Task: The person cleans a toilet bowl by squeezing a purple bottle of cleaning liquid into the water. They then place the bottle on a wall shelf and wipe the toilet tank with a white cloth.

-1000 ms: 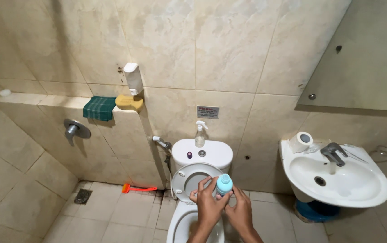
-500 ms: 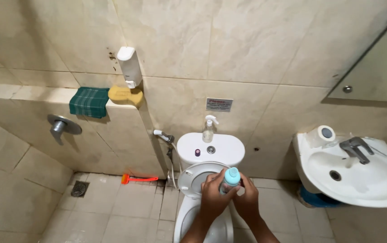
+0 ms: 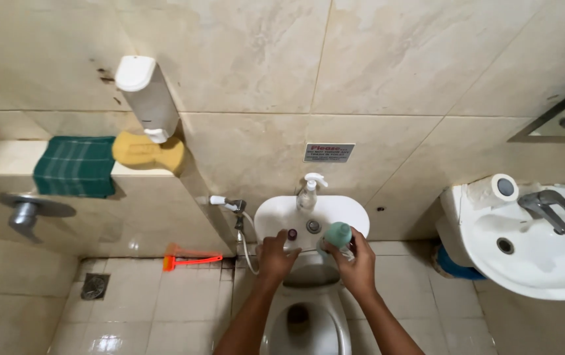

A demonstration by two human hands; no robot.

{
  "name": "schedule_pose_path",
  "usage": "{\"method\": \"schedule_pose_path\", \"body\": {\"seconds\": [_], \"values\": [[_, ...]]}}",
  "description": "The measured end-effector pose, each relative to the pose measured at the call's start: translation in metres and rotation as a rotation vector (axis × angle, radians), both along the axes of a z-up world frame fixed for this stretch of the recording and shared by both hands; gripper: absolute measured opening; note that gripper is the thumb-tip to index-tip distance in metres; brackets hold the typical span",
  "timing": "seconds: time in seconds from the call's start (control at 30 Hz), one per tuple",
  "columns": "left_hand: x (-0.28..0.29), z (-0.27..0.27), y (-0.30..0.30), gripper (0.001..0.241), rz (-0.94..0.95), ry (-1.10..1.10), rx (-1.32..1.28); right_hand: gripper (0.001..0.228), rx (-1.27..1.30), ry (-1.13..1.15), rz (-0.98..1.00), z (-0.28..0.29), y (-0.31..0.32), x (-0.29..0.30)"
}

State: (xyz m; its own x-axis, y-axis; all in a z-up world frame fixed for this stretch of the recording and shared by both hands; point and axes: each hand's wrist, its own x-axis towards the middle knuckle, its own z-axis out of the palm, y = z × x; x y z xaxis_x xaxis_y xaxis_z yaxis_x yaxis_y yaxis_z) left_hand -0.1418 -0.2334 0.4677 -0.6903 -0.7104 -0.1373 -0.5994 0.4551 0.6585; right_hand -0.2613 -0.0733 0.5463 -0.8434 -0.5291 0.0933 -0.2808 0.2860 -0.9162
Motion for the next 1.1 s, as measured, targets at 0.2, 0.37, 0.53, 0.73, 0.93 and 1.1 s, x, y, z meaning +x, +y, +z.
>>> {"method": "schedule_pose_path", "body": {"seconds": [0.2,0.37,0.53,0.73,0.93,1.1], "values": [[-0.018,-0.065,-0.021,0.061,-0.067,0.092,-0.223,0.055,-0.068,0.004,0.016,-0.027,-0.028,-0.011],[-0.035,-0.103,-0.024,0.048,-0.029,0.135,-0.201,0.052,-0.011,0.017,0.016,-0.039,-0.036,-0.013],[-0.044,-0.113,-0.025,0.021,-0.01,0.06,-0.267,0.052,-0.042,0.0,0.025,-0.046,-0.041,-0.013],[-0.036,-0.088,-0.031,0.03,0.094,0.162,-0.198,0.054,0.001,-0.022,0.045,-0.05,-0.055,-0.005],[-0.018,-0.03,-0.049,0.052,0.101,0.246,-0.215,0.053,0.045,-0.016,0.118,-0.051,-0.078,0.006],[-0.003,0.012,-0.057,0.071,0.137,0.398,-0.261,0.053,0.039,-0.034,0.184,-0.055,-0.091,0.009]]}}
